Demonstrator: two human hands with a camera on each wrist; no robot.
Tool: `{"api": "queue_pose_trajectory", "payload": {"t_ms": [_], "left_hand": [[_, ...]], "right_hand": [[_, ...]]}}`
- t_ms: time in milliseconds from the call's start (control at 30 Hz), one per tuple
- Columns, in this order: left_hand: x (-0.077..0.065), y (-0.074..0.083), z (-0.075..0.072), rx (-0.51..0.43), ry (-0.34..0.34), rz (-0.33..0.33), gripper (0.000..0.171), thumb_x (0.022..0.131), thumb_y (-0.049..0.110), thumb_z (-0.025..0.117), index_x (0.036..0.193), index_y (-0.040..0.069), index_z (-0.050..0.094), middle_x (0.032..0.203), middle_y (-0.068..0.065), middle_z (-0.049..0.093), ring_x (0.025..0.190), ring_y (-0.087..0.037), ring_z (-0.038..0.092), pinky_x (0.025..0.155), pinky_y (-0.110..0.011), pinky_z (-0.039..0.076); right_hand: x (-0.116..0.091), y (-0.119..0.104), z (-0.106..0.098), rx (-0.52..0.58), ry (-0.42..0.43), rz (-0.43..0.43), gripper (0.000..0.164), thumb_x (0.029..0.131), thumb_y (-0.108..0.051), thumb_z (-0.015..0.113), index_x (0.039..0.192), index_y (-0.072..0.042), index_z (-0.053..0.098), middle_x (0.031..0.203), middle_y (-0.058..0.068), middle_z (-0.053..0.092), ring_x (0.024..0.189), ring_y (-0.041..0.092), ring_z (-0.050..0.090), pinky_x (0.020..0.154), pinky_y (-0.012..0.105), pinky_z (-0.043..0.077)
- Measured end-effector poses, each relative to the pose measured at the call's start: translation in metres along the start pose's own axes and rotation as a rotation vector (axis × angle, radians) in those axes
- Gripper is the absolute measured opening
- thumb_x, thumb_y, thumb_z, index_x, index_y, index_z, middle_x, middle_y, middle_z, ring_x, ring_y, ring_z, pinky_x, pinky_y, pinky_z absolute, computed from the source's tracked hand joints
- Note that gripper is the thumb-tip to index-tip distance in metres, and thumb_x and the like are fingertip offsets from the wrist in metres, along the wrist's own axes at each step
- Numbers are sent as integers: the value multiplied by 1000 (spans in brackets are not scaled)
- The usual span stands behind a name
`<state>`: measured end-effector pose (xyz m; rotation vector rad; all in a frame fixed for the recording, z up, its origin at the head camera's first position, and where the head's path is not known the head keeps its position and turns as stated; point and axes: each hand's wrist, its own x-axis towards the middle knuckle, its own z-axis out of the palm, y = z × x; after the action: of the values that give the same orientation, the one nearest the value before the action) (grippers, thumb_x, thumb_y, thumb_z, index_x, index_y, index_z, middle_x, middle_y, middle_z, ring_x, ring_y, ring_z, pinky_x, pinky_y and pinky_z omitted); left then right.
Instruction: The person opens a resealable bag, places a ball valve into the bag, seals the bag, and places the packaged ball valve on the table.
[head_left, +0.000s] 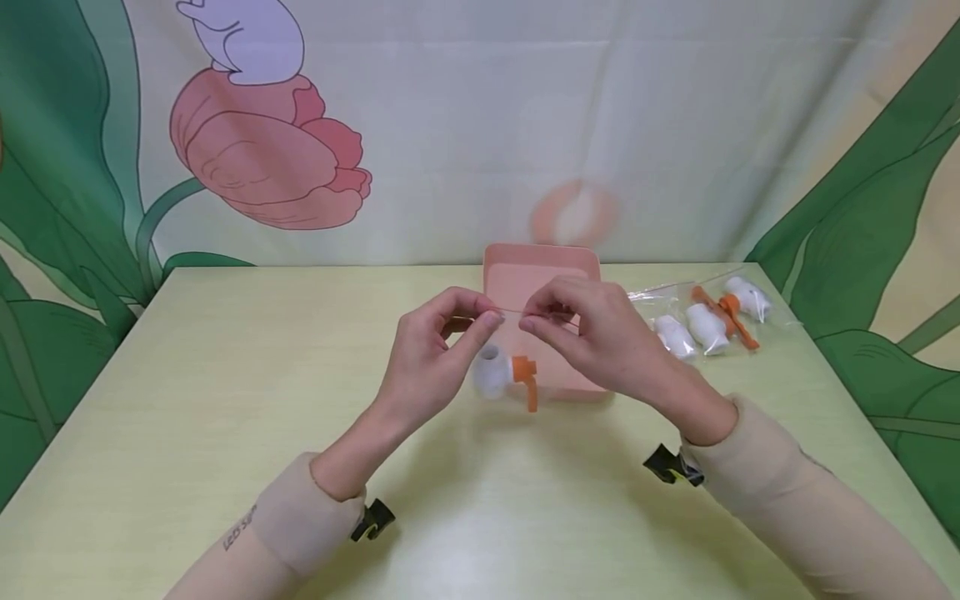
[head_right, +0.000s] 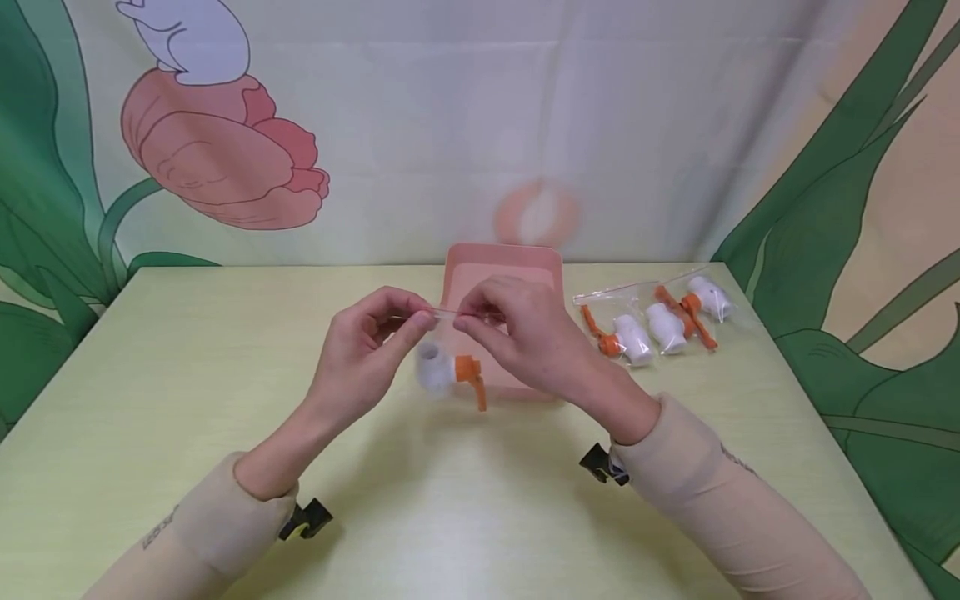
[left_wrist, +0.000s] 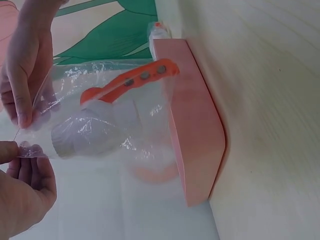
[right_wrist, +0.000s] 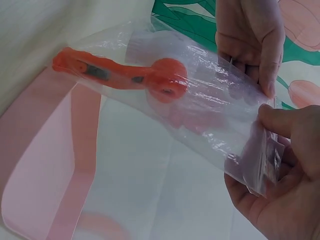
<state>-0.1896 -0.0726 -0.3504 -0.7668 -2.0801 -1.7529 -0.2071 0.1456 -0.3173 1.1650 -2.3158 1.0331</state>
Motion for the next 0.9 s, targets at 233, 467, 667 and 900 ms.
{"api": "queue_pose_trajectory", "payload": {"t_ms": [233, 467, 667, 900], "left_hand": [[0, 0, 1, -21, -28, -14, 10, 96, 4, 72, 105, 2, 70, 100, -2, 70, 93, -17, 65, 89, -36, 55], [2, 1, 2, 67, -25, 21, 8, 94, 5, 75, 102, 4, 75, 93, 1, 71, 82, -14, 65, 82, -32, 55], [2, 1, 1, 79, 3, 43, 5, 92, 3, 76, 97, 2, 75, 88, 0, 73, 78, -14, 65, 73, -29, 53], [3, 7, -5, 67, 42, 80, 3, 90, 3, 79, 90, 3, 76, 89, -2, 74, 80, -14, 66, 72, -28, 53]], "right_hand": [[-1, -1, -2, -5, 5, -12, 12, 88, 2, 79, 89, -6, 70, 79, -5, 63, 70, 9, 55, 63, 27, 48], [-1, -2, -2, -24, 9, -52, 13, 87, 1, 80, 89, -8, 71, 80, -5, 65, 73, 10, 54, 63, 30, 47], [-1, -5, -5, 17, -16, 15, 11, 88, -4, 82, 91, -10, 73, 84, -8, 67, 76, 11, 54, 66, 29, 47], [-4, -6, -12, 49, -71, 126, 13, 88, -8, 81, 95, -10, 71, 88, -6, 65, 79, 12, 57, 75, 33, 52]]}}
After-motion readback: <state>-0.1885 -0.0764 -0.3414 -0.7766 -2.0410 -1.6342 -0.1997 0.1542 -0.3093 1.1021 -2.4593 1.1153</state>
